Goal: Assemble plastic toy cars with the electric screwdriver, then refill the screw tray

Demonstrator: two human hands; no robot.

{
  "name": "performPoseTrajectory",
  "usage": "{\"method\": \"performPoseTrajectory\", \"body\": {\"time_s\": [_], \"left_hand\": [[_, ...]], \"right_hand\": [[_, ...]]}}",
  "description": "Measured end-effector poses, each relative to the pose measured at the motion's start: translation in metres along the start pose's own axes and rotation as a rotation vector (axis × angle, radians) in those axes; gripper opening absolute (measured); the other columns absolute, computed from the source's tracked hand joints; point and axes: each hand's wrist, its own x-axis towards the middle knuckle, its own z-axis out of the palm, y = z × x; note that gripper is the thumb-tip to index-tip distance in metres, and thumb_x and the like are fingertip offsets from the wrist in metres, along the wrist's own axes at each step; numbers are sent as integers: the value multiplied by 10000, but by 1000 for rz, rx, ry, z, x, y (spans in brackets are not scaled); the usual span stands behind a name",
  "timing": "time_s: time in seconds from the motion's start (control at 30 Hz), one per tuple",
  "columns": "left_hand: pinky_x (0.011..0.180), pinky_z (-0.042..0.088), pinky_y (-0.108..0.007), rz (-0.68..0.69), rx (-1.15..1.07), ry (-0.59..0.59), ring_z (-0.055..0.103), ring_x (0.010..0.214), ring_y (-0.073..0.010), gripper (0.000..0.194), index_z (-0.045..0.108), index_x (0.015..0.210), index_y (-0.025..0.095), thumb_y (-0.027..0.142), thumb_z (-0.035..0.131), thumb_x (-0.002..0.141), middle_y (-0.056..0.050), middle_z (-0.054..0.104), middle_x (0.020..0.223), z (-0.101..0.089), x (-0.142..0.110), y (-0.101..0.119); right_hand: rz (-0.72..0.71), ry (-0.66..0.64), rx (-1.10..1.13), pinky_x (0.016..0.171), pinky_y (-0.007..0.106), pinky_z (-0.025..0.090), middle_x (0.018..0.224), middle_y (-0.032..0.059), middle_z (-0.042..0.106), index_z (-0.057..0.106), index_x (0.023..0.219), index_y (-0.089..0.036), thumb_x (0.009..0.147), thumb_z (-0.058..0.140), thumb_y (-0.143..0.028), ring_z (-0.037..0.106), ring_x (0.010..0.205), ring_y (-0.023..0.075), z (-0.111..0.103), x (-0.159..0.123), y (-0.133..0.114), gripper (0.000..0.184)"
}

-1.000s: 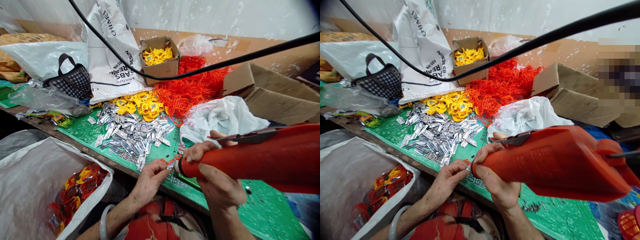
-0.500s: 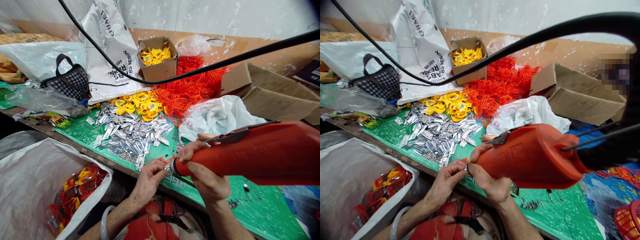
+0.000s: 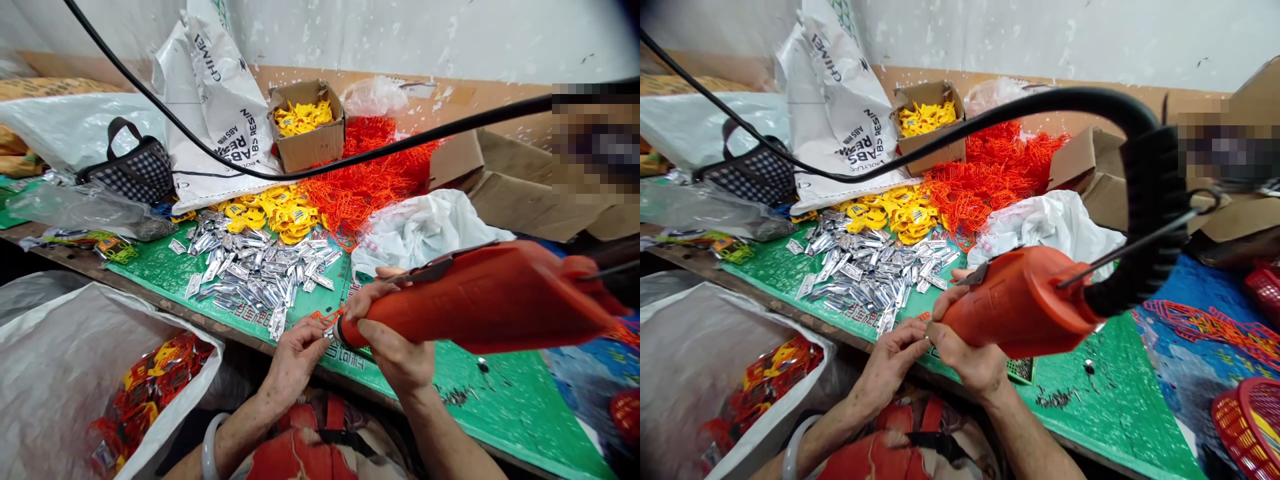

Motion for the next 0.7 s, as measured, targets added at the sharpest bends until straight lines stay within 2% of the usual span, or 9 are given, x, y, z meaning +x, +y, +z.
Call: {"method": "performPoseTrajectory", "body": {"time_s": [0.23,0.27,0.33,0.4,0.47,0.57,0.63,0.7], "left_hand": [[917,380,-309,29,-134,44,584,1014,-241,162,792,771,199,324,689,783,-64,687,981,-5,5,1],[884,385,-291,12,-161,59,580,1002,-227,161,798,790,204,330,697,784,-58,691,1003,-5,6,0],[744,391,-255,-43,-213,80,568,854,-172,173,803,833,208,347,713,783,-42,701,1008,-7,6,-2],[605,347,-235,-119,-282,73,484,660,-112,216,802,882,202,377,730,778,-29,709,933,-8,5,-5],[537,311,-222,-182,-379,56,404,564,-80,268,799,897,185,412,754,761,-21,702,830,-8,5,-7],[500,329,-202,-236,-535,48,452,590,-88,311,790,838,149,431,804,709,-44,697,793,-8,5,-8],[468,326,-184,-272,-622,59,489,621,-96,321,783,816,126,409,836,674,-65,699,809,-7,5,-8],[432,293,-162,-304,-689,71,495,614,-85,329,780,827,112,382,853,654,-69,694,802,-7,5,-8]], "right_hand": [[-48,138,72,715,362,512,737,-49,622,533,1226,-311,730,690,-189,583,658,159,-5,11,-26,535],[-50,168,86,707,361,509,725,-49,630,544,1214,-299,714,702,-180,584,649,159,-6,13,-31,538],[-57,236,88,688,358,503,701,-43,638,584,1166,-261,665,734,-174,587,626,160,-7,17,-39,529],[-54,317,73,648,347,492,679,-39,636,620,1107,-233,607,767,-176,585,596,161,-10,20,-44,524],[-48,397,45,594,330,476,652,-36,626,654,992,-216,568,791,-177,574,570,160,-15,23,-44,447],[-25,451,-69,550,325,467,632,-11,621,660,734,-181,569,822,-213,570,552,162,-28,26,-35,233],[-2,463,-182,543,335,478,649,9,631,653,657,-163,580,843,-275,577,552,167,-39,28,-28,234],[7,486,-290,548,347,493,680,18,647,674,705,-156,585,853,-342,589,569,179,-51,30,-22,285]]}}
